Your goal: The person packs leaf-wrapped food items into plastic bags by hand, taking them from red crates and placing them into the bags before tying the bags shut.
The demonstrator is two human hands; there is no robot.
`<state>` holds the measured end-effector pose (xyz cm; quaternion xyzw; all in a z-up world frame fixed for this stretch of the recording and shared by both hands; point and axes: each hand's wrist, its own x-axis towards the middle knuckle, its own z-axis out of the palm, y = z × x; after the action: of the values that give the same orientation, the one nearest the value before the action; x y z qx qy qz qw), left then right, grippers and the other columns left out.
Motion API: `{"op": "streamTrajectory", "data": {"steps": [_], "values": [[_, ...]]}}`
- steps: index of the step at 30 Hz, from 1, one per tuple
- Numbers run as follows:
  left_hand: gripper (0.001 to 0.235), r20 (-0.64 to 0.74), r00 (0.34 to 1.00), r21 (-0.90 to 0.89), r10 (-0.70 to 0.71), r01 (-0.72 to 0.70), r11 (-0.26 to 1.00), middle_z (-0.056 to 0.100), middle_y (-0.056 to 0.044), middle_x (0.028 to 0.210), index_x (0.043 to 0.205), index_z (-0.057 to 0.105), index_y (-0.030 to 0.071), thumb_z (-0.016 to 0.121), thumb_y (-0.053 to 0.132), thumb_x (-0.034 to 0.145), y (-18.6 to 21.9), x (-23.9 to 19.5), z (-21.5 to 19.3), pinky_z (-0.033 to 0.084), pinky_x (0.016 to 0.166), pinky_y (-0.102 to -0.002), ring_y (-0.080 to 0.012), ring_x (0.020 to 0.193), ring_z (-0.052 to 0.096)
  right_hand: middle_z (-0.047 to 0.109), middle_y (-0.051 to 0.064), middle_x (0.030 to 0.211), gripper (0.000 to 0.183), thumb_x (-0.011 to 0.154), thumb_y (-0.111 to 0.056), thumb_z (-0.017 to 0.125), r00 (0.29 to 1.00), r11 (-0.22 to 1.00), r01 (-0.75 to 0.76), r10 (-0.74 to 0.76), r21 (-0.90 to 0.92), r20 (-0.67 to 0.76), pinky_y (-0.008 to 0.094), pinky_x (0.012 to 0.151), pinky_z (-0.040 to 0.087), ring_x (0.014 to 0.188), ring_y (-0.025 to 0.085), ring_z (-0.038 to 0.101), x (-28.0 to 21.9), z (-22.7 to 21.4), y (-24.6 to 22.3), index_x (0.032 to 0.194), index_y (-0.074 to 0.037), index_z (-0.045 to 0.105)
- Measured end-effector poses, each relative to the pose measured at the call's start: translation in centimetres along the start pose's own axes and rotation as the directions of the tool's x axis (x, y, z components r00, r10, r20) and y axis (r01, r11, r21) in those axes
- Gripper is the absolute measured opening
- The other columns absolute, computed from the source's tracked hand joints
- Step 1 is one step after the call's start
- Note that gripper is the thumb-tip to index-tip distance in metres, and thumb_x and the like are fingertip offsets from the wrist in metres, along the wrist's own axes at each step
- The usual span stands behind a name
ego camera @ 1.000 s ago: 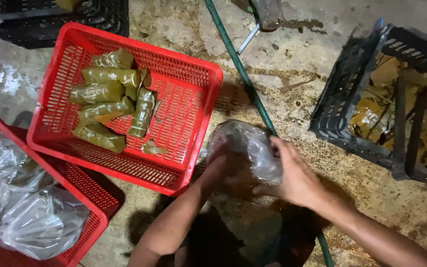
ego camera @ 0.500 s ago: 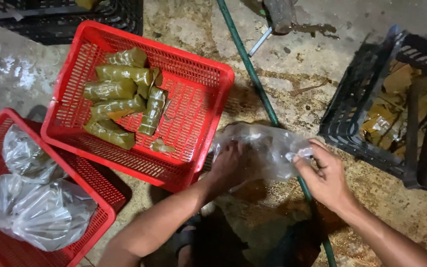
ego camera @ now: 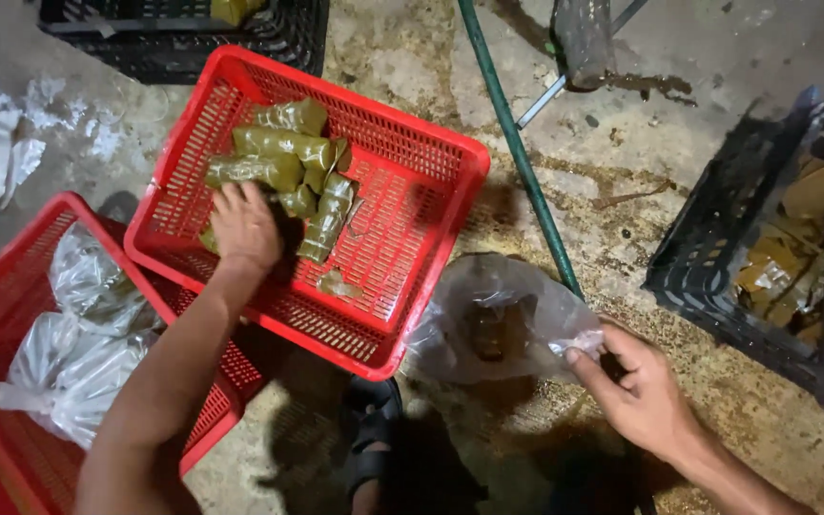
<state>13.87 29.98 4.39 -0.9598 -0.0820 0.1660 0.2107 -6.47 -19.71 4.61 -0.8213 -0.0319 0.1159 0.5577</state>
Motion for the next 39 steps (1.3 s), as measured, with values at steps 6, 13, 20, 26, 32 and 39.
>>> {"op": "streamTrajectory", "data": {"steps": [6, 13, 20, 26, 32, 39], "values": [[0.092, -0.089, 0.980, -0.087, 0.177, -0.184, 0.979, 0.010, -0.009, 0.173, 0.165, 0.005, 0.006, 0.054, 0.003, 0.087, -4.1, 7.0, 4.5, 0.029, 0.122, -0.051, -0.0280, 0.157, 0.011, 0.082, 0.009, 0.103, 0.022, 0.089, -0.015, 0.067, 0.961, 0.962, -0.272, 0.271, 0.001, -0.051, 0.029, 0.040, 0.066, 0.081, 0.021, 0.081, 0.0, -1.0, -1.1, 0.109, -0.009, 0.074], [0.096, -0.166, 0.938, 0.043, 0.305, -0.302, 0.952, 0.046, -0.027, 0.136, 0.144, 0.049, 0.018, 0.092, 0.039, 0.060, -5.4, 7.5, 2.6, 0.041, 0.104, -0.062, -0.0467, 0.125, 0.046, 0.078, 0.005, 0.088, 0.014, 0.092, -0.014, 0.067, 0.994, 0.998, -0.066, 0.064, -0.021, -0.087, 0.022, 0.042, 0.053, 0.059, 0.011, 0.068, 0.3, -1.5, -0.5, 0.104, -0.009, 0.073], [0.077, -0.113, 0.896, 0.075, 0.429, -0.422, 0.903, 0.065, -0.017, 0.127, 0.128, 0.050, 0.010, 0.086, 0.047, 0.071, -6.4, 5.7, 1.1, 0.035, 0.125, -0.043, -0.0325, 0.124, 0.060, 0.079, 0.010, 0.109, 0.025, 0.090, -0.008, 0.067, 0.970, 0.965, -0.225, 0.235, 0.134, -0.063, 0.030, 0.065, 0.067, 0.090, 0.020, 0.078, 0.7, -1.8, -2.0, 0.115, -0.007, 0.072], [0.074, 0.117, 0.954, -0.659, 0.278, -0.135, 0.740, 0.069, -0.020, 0.103, 0.142, 0.037, 0.001, 0.075, 0.012, 0.079, 1.9, -8.2, -15.5, 0.067, 0.063, -0.035, -0.0292, 0.076, 0.075, 0.079, 0.010, 0.112, 0.024, 0.089, -0.013, 0.068, 0.944, 0.945, -0.318, 0.323, 0.070, -0.070, 0.035, 0.054, 0.070, 0.091, 0.023, 0.079, 0.7, -1.6, -0.5, 0.113, -0.011, 0.073], [0.091, 0.004, 0.757, -0.893, 0.654, -0.291, 0.342, 0.067, -0.009, 0.122, 0.132, 0.042, 0.003, 0.090, 0.020, 0.057, 10.0, -16.2, -12.5, 0.068, 0.071, -0.029, -0.0199, 0.100, 0.075, 0.078, 0.006, 0.091, 0.015, 0.101, -0.016, 0.057, 0.998, 0.971, -0.017, 0.029, 0.239, -0.049, 0.028, 0.061, 0.064, 0.070, 0.014, 0.077, 1.2, -1.4, 0.3, 0.109, -0.009, 0.067], [0.057, -0.761, 0.534, -0.647, 0.369, -0.582, -0.493, 0.059, -0.025, 0.124, 0.121, 0.051, -0.006, 0.082, 0.019, 0.080, 21.1, -19.5, -3.3, 0.049, 0.106, -0.052, -0.0487, 0.123, 0.060, 0.070, 0.012, 0.073, 0.013, 0.101, -0.013, 0.053, 0.998, 0.855, 0.023, 0.014, 0.518, -0.067, 0.035, 0.061, 0.059, 0.066, 0.019, 0.066, 1.1, -0.5, -0.2, 0.101, -0.003, 0.062]]}}
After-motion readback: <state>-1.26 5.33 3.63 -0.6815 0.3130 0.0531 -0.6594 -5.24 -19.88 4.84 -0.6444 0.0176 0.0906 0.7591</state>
